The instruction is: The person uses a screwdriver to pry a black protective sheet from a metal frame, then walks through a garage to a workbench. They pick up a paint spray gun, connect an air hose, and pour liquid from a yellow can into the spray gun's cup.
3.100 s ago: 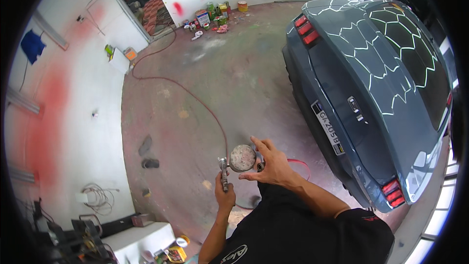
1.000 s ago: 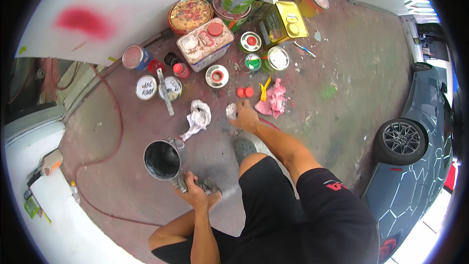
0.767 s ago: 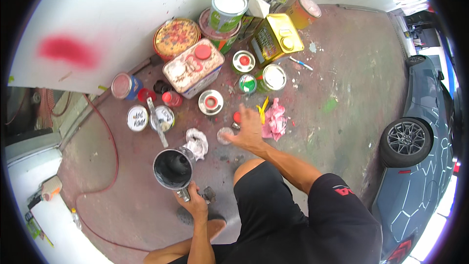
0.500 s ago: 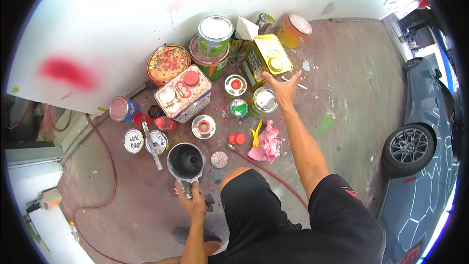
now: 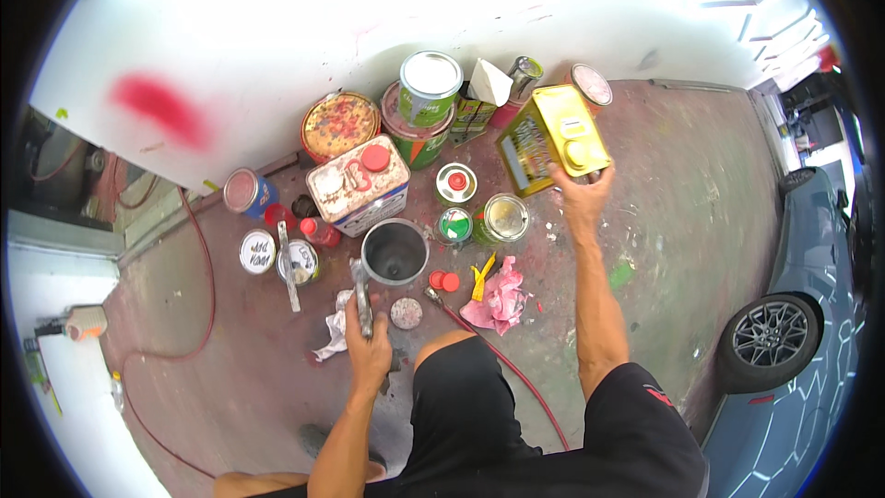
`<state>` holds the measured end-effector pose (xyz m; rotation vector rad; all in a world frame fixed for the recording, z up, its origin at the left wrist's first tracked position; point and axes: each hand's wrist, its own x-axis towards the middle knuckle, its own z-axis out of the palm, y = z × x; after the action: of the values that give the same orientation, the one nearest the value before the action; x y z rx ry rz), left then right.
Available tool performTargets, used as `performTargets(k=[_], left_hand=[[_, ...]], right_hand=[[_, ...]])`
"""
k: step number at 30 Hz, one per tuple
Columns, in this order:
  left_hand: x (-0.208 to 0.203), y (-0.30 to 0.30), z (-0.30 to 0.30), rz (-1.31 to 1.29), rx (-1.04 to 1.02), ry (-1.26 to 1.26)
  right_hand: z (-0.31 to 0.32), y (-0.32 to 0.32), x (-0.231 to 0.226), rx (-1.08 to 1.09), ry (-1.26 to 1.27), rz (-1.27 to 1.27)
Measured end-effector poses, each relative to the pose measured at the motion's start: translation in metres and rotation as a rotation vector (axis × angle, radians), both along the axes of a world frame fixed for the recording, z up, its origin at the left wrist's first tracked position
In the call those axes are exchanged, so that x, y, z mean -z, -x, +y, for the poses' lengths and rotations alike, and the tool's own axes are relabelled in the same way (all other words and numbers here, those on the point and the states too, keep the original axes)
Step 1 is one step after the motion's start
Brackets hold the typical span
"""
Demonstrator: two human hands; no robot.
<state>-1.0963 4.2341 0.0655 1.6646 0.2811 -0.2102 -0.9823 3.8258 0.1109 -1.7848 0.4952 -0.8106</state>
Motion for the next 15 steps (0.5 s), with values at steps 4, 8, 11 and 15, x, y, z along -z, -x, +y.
performTargets(k=[4, 8, 11, 15], left_hand=[[-0.01, -0.02, -0.025, -0.06, 0.042, -0.006], [-0.027, -0.038, -0.043, -0.1, 0.097, -0.069], [-0.027, -0.044, -0.054, -0.094, 0.14, -0.104], [-0.035, -0.045, -0.064, -0.244, 0.198, -0.245]], right_hand=[[-0.016, 0.034, -0.065, -0.038, 0.173, 0.06], [-0.01, 0.061, -0.134, -0.1, 0.373, 0.128], [0.001, 0.078, -0.169, -0.146, 0.663, 0.153], [0.014, 0.095, -0.191, -0.154, 0.838, 0.255]])
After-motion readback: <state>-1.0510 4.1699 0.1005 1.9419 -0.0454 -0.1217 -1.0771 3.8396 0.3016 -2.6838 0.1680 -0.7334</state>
